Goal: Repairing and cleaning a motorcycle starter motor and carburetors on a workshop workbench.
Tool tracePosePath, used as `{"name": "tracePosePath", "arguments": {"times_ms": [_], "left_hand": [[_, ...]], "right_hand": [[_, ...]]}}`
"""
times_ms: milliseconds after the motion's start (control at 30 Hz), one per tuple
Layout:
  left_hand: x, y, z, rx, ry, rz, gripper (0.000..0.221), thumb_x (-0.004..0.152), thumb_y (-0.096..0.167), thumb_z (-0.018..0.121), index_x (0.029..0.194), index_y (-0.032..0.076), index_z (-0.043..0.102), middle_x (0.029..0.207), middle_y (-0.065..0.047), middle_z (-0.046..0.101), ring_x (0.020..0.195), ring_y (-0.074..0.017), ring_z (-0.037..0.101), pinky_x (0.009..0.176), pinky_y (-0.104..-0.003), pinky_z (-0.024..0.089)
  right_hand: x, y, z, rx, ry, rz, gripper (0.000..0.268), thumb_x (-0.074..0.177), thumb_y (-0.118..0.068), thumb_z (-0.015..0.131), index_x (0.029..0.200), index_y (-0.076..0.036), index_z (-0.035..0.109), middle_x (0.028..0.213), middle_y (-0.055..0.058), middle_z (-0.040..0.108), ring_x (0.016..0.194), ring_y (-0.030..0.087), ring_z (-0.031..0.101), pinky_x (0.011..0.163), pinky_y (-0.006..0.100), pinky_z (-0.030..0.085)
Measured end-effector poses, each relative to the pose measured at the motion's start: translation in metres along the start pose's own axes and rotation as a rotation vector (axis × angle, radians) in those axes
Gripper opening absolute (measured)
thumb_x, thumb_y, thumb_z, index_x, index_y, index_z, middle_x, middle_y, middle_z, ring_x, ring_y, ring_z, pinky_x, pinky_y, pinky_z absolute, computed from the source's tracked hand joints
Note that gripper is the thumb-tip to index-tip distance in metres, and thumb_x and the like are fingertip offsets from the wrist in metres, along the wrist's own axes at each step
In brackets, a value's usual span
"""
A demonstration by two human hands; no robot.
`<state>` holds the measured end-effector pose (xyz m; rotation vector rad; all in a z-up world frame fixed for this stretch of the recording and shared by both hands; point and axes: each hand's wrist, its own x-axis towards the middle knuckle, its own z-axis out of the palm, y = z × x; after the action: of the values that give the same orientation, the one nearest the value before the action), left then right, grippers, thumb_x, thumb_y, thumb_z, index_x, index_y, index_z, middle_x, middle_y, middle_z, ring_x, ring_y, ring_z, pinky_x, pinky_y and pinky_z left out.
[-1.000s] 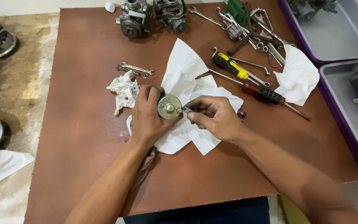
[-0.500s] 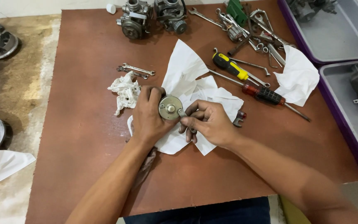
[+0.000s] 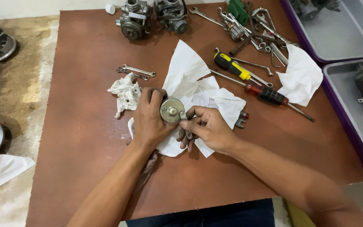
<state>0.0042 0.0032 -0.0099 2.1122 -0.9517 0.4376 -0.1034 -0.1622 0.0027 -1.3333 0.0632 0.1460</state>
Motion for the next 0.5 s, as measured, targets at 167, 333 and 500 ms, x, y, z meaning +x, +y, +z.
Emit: {"name": "tracePosePath", "arguments": {"times_ms": [167, 333, 500], "left_hand": [[0.0001, 0.0001, 0.0005, 0.005, 0.006, 0.004, 0.059, 0.064, 0.027, 0.091, 0.109, 0.004, 0.061, 0.106, -0.014, 0.056, 0.092, -0.0353, 0.064, 0.069, -0.045, 0.053], [0.0010, 0.0019, -0.0009, 0.008, 0.000, -0.001, 0.058, 0.065, 0.027, 0.091, 0.109, 0.003, 0.061, 0.106, -0.015, 0.056, 0.092, -0.0354, 0.064, 0.069, -0.045, 0.053], [0.0012, 0.0017, -0.0014, 0.014, -0.008, -0.005, 0.060, 0.064, 0.028, 0.092, 0.108, 0.003, 0.060, 0.106, -0.015, 0.056, 0.091, -0.0357, 0.064, 0.069, -0.045, 0.053]], "right_hand": [[0.0015, -0.0031, -0.0006, -0.070, 0.013, -0.015, 0.013, 0.100, -0.008, 0.061, 0.102, 0.005, 0.059, 0.081, 0.017, 0.074, 0.069, 0.023, 0.076, 0.053, 0.032, 0.062], [0.0031, -0.0001, -0.0034, -0.062, 0.014, -0.010, 0.013, 0.100, -0.008, 0.061, 0.101, 0.004, 0.058, 0.081, 0.017, 0.074, 0.070, 0.023, 0.076, 0.053, 0.032, 0.062], [0.0039, 0.0007, -0.0061, -0.046, -0.007, -0.021, 0.014, 0.100, -0.009, 0.062, 0.101, 0.005, 0.058, 0.080, 0.017, 0.073, 0.068, 0.023, 0.076, 0.052, 0.032, 0.061]]}}
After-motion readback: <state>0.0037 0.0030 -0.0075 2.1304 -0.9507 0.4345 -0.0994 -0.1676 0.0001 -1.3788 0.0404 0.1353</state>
